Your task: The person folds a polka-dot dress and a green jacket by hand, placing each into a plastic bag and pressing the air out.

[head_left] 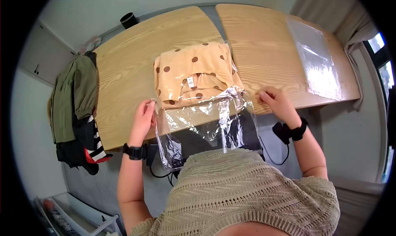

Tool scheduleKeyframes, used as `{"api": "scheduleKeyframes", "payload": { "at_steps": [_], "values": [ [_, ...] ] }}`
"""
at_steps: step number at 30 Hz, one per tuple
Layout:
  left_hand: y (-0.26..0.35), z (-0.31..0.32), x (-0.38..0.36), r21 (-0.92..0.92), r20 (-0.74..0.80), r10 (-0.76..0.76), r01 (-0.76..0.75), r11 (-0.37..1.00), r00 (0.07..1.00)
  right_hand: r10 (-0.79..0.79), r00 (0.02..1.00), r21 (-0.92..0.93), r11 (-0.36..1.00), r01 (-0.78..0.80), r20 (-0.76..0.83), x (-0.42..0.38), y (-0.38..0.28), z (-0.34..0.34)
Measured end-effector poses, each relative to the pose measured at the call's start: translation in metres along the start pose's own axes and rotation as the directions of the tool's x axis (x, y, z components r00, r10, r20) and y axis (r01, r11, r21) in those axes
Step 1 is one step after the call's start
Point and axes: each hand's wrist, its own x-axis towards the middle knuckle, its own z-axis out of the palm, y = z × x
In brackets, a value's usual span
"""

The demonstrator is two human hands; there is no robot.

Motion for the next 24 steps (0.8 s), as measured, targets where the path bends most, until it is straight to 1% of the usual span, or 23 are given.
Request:
{"api": "scheduleKeyframes", "payload": {
  "at_steps": [1, 2, 3, 4, 5, 6, 7, 8, 9, 11, 12, 13, 14, 15, 16, 17, 18, 20, 21, 23, 24],
  "values": [
    [-0.002, 0.000, -0.004, 0.014, 0.011, -0.002, 0.002, 1.000, 1.000, 0.011, 1.000, 0.013, 1.000, -0.011, -0.006, -0.002, -0.011, -0.002],
    [-0.002, 0.002, -0.008, 0.045, -0.047, 0.141, -0.139, 0.989, 0.989, -0.246, 0.964, -0.083, 0.968, 0.238, -0.098, -0.001, -0.021, -0.002],
    [-0.001, 0.003, -0.012, 0.081, -0.101, 0.285, -0.278, 0.957, 0.953, -0.492, 0.855, -0.202, 0.865, 0.459, -0.164, 0.003, -0.029, 0.001],
    [0.003, 0.001, -0.017, 0.076, -0.034, 0.270, -0.267, 0.961, 0.962, -0.616, 0.787, -0.295, 0.758, 0.582, -0.032, 0.019, -0.037, 0.005],
    [0.001, 0.001, -0.016, 0.094, -0.020, 0.277, -0.274, 0.957, 0.961, -0.709, 0.697, -0.361, 0.626, 0.691, 0.103, 0.035, -0.044, 0.008],
    [-0.009, 0.003, -0.016, 0.060, 0.023, 0.298, -0.299, 0.952, 0.954, -0.709, 0.698, -0.358, 0.630, 0.689, 0.095, 0.045, -0.050, 0.012],
    [-0.015, 0.003, -0.018, 0.025, 0.065, 0.317, -0.319, 0.947, 0.946, -0.734, 0.650, -0.505, 0.494, 0.708, 0.193, 0.053, -0.055, 0.016],
    [-0.013, 0.004, -0.021, 0.001, 0.078, 0.293, -0.294, 0.956, 0.953, -0.736, 0.607, -0.624, 0.331, 0.708, 0.299, 0.058, -0.056, 0.018],
    [-0.013, 0.002, -0.024, 0.004, 0.080, 0.291, -0.292, 0.956, 0.953, -0.736, 0.609, -0.623, 0.335, 0.707, 0.296, 0.062, -0.050, 0.022],
    [-0.013, 0.000, -0.029, 0.089, 0.090, 0.282, -0.290, 0.953, 0.955, -0.596, 0.655, -0.608, 0.324, 0.725, 0.464, 0.067, -0.036, 0.030],
    [-0.014, -0.002, -0.032, 0.088, 0.089, 0.280, -0.288, 0.954, 0.956, -0.616, 0.649, -0.611, 0.321, 0.724, 0.446, 0.067, -0.032, 0.028],
    [-0.015, -0.004, -0.033, 0.144, 0.091, 0.295, -0.306, 0.941, 0.951, -0.602, 0.666, -0.586, 0.369, 0.721, 0.440, 0.063, -0.029, 0.024],
    [-0.016, -0.005, -0.035, 0.200, 0.094, 0.309, -0.322, 0.926, 0.947, -0.588, 0.686, -0.618, 0.364, 0.697, 0.428, 0.057, -0.029, 0.019],
    [-0.012, -0.004, -0.038, 0.195, 0.093, 0.304, -0.317, 0.928, 0.948, -0.572, 0.707, -0.647, 0.360, 0.672, 0.416, 0.050, -0.029, 0.015],
    [-0.006, -0.003, -0.041, 0.376, 0.113, 0.473, -0.479, 0.793, 0.874, -0.571, 0.710, -0.665, 0.345, 0.663, 0.411, 0.041, -0.030, 0.009],
    [-0.003, -0.002, -0.043, 0.535, 0.167, 0.617, -0.596, 0.599, 0.769, -0.585, 0.710, -0.662, 0.357, 0.660, 0.392, 0.033, -0.027, 0.005],
    [-0.003, -0.003, -0.042, 0.530, 0.163, 0.610, -0.590, 0.609, 0.775, -0.587, 0.718, -0.651, 0.386, 0.653, 0.372, 0.026, -0.025, 0.004],
    [-0.001, -0.009, -0.036, 0.654, 0.395, 0.684, -0.711, 0.260, 0.613, -0.606, 0.728, -0.649, 0.420, 0.635, 0.321, 0.016, -0.018, 0.007],
    [0.002, -0.009, -0.036, 0.655, 0.394, 0.680, -0.708, 0.265, 0.619, -0.604, 0.728, -0.644, 0.422, 0.638, 0.325, 0.014, -0.017, 0.010],
    [0.011, -0.004, -0.036, 0.685, 0.512, 0.636, -0.721, 0.103, 0.578, -0.628, 0.717, -0.682, 0.383, 0.623, 0.301, 0.009, -0.017, 0.014],
    [0.012, -0.002, -0.034, 0.693, 0.531, 0.639, -0.720, 0.051, 0.557, -0.628, 0.719, -0.681, 0.388, 0.621, 0.298, 0.008, -0.017, 0.015]
  ]
}}
